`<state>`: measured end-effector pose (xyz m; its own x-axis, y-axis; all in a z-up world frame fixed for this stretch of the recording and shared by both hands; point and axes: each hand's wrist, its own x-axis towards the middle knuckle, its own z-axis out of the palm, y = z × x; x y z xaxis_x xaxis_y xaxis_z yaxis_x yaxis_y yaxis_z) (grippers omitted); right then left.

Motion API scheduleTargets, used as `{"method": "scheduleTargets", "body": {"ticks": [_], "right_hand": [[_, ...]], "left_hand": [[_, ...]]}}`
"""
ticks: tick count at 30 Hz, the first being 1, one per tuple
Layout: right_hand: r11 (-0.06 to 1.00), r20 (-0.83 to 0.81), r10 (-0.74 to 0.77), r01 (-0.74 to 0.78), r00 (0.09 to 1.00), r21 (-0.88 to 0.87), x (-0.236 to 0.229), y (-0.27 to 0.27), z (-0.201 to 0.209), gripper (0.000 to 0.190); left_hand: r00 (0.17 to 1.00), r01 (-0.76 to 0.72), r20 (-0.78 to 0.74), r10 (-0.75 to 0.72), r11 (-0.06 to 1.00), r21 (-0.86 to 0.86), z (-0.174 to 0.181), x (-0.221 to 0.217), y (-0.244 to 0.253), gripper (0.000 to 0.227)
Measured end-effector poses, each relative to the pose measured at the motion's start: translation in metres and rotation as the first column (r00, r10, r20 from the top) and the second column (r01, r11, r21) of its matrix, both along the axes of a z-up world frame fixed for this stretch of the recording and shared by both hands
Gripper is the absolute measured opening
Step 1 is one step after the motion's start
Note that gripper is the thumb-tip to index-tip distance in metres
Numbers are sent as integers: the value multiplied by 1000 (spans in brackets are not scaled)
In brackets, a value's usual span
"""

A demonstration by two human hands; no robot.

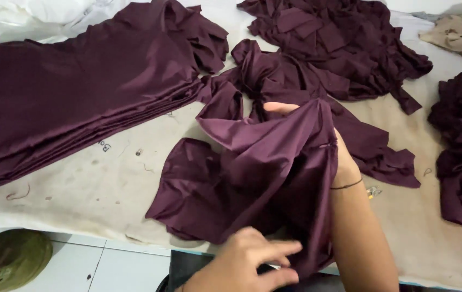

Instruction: Trimming loose threads from purple garments using a thread clipper on a work table in a factory setting.

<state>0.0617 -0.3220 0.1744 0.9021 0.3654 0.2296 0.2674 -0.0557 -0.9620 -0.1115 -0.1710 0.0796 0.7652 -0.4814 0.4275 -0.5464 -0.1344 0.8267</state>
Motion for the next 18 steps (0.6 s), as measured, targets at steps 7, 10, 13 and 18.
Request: {"method": "scheduleTargets", "body": {"ticks": [7,10,13,18], "right_hand": [[965,-96,262,-257,960,58,-13,-2,-7,53],[934,-132,354,-345,926,87,-20,-5,-11,58],[922,-99,378,-365,920,132,-18,-6,-30,74],[997,134,29,-38,991,60,-60,-12,-64,70]], "left_hand": [[793,-543,202,574,817,-192,34,21,14,28],[745,-610,273,608,787,-91,43,53,36,73],[838,-514,246,486,856,58,39,93,48,76],[813,-569,148,563,822,-2,26,107,60,24]]}}
